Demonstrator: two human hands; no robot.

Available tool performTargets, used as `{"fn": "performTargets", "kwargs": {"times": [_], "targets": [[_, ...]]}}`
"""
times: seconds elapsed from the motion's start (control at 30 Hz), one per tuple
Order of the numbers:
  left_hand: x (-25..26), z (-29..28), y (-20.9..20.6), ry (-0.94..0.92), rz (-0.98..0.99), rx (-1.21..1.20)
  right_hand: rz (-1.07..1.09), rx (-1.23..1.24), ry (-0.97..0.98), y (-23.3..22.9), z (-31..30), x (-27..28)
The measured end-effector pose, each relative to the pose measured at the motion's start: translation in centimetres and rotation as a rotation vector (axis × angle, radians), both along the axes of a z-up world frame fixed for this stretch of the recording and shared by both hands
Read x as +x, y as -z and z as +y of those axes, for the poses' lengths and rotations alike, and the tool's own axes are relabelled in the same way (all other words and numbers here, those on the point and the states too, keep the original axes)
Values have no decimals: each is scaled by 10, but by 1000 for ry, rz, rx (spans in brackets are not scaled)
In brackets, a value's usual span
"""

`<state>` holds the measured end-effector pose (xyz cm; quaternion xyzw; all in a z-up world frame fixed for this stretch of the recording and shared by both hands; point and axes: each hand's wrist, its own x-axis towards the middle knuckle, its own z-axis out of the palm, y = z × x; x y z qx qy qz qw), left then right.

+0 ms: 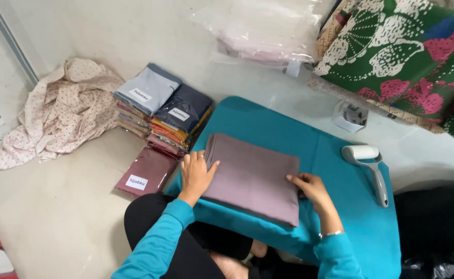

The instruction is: Cleaning a hijab with a lint roller and folding it neatly on a small table.

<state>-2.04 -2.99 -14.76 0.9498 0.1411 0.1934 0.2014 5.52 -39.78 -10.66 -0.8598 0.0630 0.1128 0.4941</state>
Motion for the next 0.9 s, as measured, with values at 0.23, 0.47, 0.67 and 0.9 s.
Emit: {"fn": "performTargets", "kwargs": {"times": [0.23,0.47,0.67,0.9], "targets": [[-2,7,6,17,-71,71,-142,-134,98,-11,23,-81],[-14,13,-5,114,-126,-41,-384,-2,88,-18,30,-127],[-42,20,-55,178,132,-305,-465,-88,-246,-30,6,-152],[-51,25,-68,376,157,-599,-733,-296,-112,-20,20,-154]]}}
